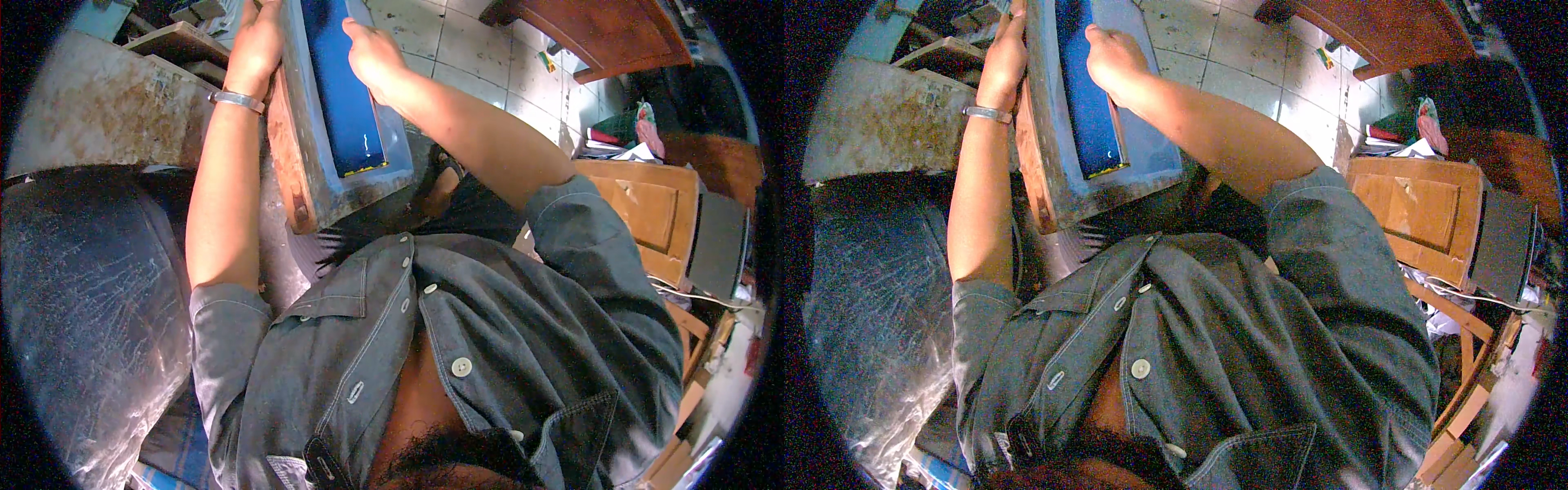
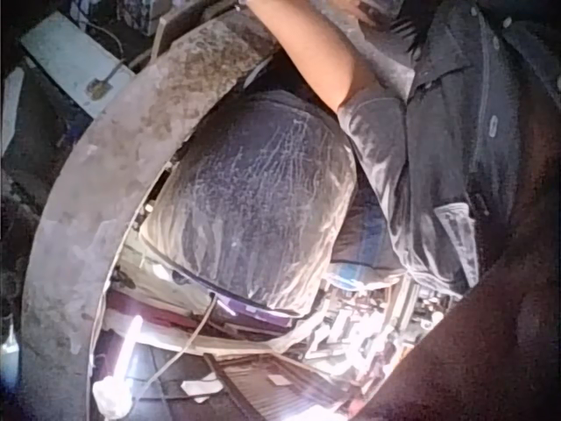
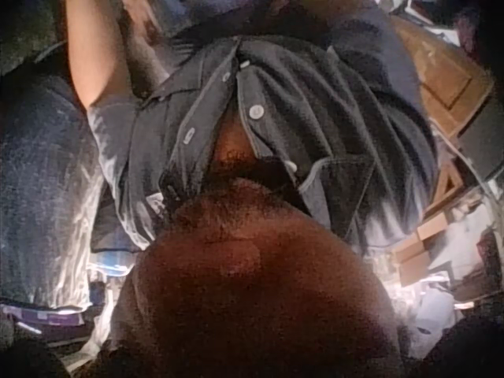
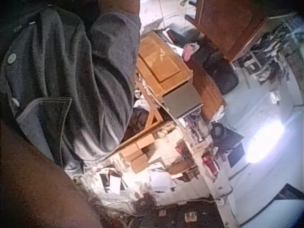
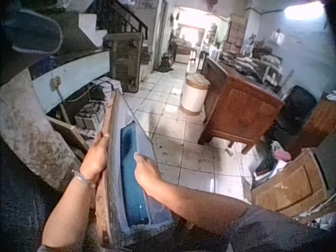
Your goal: The person holds a screen printing frame and uses a squeegee to apply blue ink onto the mesh, pulling the tool across the screen multiple times.
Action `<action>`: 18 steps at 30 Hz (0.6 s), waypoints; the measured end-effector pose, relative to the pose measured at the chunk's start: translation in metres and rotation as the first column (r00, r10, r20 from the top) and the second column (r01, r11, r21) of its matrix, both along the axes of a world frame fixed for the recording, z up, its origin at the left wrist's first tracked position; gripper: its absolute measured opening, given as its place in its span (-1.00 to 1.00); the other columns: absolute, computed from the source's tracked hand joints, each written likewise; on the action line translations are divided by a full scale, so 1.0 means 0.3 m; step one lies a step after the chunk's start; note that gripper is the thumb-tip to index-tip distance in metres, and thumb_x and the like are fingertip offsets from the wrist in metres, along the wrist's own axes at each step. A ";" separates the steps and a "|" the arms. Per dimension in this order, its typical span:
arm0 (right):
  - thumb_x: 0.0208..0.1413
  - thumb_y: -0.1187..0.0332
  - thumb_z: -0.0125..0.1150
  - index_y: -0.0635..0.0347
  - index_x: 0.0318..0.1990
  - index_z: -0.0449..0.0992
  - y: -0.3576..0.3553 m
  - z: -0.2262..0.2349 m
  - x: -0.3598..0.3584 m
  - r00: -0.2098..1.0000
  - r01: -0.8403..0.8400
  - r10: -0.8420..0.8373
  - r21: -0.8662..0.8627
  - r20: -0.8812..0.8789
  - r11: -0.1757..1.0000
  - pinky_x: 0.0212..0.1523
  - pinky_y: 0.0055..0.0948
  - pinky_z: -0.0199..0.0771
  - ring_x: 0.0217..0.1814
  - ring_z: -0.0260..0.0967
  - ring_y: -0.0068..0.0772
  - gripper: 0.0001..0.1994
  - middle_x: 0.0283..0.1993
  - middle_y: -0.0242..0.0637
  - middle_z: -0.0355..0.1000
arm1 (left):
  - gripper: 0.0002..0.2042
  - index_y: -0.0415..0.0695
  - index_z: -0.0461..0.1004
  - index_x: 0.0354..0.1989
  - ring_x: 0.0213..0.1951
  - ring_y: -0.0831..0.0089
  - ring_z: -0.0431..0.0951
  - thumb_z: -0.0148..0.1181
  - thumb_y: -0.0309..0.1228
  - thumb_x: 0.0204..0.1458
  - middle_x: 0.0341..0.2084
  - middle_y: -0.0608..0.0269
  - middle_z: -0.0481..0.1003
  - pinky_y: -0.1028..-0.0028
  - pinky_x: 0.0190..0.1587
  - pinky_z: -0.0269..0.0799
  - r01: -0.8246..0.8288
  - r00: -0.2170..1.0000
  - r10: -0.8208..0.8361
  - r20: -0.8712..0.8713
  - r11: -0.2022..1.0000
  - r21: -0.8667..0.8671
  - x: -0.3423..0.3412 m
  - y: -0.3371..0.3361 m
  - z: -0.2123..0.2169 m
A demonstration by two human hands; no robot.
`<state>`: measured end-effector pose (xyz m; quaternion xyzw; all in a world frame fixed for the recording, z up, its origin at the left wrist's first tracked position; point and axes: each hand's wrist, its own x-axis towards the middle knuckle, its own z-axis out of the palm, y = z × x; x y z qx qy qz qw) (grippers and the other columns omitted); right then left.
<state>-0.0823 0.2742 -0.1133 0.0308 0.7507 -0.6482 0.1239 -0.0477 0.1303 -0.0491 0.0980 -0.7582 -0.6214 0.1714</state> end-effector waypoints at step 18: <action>0.20 0.05 -0.09 0.38 -0.48 0.44 -0.003 0.045 0.003 0.999 0.048 -0.046 -0.121 0.022 0.991 -0.31 -0.10 0.26 -0.46 0.32 -0.16 -0.51 -0.53 -0.04 0.41 | -0.39 -0.35 0.16 0.23 0.21 0.30 0.19 -0.24 -0.03 0.24 0.17 0.05 0.26 0.48 0.25 0.01 0.061 0.998 -0.059 -0.019 0.986 0.156 0.004 0.029 0.025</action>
